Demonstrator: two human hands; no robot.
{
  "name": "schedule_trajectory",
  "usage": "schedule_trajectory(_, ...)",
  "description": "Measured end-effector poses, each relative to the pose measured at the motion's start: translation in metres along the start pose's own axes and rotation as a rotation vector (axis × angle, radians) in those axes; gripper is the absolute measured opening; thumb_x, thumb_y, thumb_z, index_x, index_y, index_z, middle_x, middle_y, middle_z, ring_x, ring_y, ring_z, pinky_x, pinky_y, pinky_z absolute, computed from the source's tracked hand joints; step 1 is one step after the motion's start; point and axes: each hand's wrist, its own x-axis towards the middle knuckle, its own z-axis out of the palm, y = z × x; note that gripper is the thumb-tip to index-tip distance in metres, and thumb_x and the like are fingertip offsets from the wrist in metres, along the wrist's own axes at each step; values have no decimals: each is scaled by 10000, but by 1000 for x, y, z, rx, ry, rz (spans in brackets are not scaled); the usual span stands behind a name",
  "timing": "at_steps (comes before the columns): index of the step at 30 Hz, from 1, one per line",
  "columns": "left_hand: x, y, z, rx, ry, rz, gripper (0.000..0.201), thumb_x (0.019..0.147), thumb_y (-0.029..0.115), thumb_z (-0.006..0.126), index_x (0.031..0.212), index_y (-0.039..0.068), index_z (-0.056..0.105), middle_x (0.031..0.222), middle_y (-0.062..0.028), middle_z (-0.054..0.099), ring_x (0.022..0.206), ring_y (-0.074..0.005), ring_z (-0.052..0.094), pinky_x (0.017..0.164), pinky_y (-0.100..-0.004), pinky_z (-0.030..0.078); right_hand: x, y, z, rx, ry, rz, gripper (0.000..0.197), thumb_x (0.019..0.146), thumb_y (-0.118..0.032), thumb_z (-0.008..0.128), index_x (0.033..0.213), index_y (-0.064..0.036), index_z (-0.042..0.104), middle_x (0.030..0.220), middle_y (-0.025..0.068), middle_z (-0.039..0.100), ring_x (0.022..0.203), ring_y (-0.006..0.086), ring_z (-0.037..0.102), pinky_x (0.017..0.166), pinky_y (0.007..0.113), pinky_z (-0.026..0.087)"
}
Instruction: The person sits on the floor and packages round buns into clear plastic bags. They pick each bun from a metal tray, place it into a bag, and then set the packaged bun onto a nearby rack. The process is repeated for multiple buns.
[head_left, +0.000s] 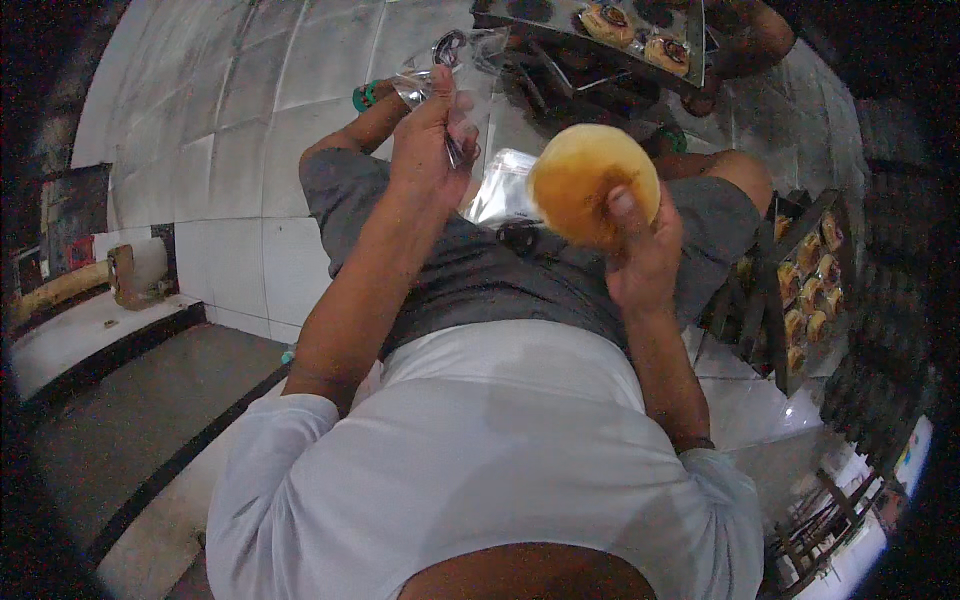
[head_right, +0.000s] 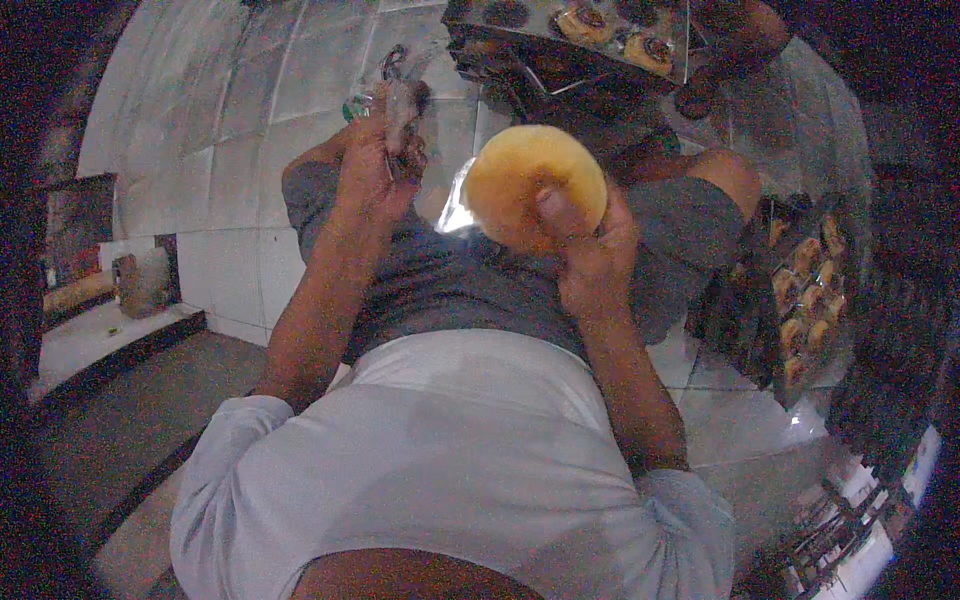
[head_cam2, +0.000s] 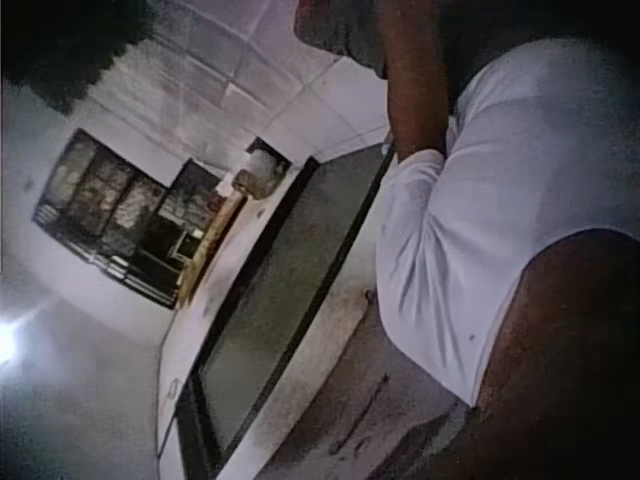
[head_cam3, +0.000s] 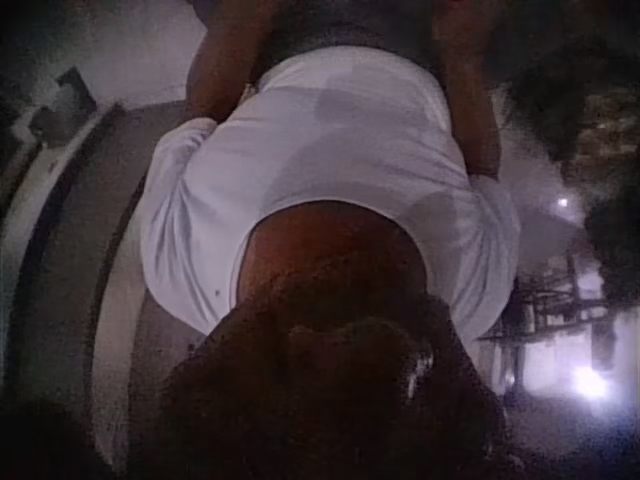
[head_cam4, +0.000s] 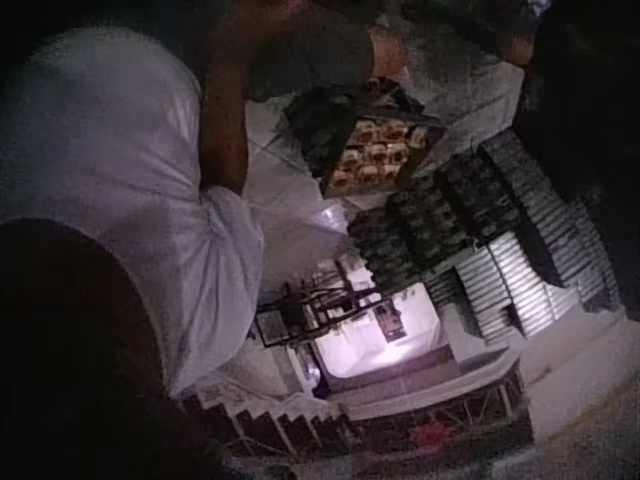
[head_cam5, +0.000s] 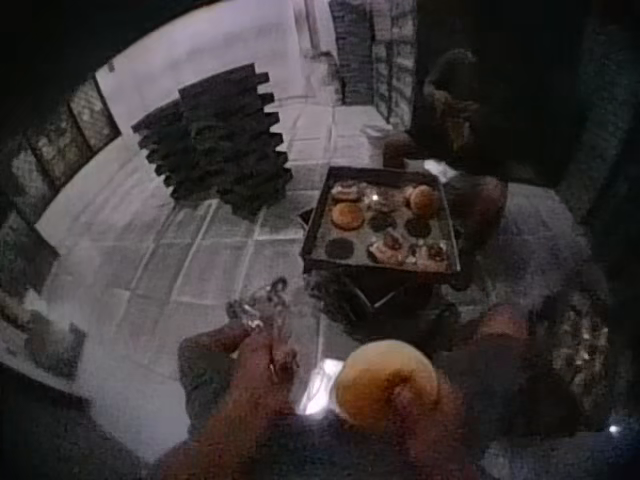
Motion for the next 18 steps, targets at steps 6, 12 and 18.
schedule_trajectory(6,8,-14,11,-102,-19,-62,400,974,519,699,956,131,603,760,23,523,607,-87,477,609,-293,465,-16,-9,25,-307,-77,-354,522,902,-203,834,1296,15,571,1209,102,689,1087,185,680,966,322,549)
schedule_trajectory(12,-22,-6,58,152,18,228,516,1005,543,645,1041,28,634,912,-50,673,885,-168,688,817,-349,591,35,1,49,-203,144,-477,460,873,-139,855,1214,-6,576,1123,140,722,1011,220,726,846,357,604)
schedule_trajectory(18,-36,-8,66,296,-94,301,394,1068,340,626,1164,-36,696,1139,-125,737,1045,-182,704,920,-351,584,54,-11,43,17,111,-324,413,889,-84,808,1236,10,605,1177,122,702,1037,206,700,922,356,579)
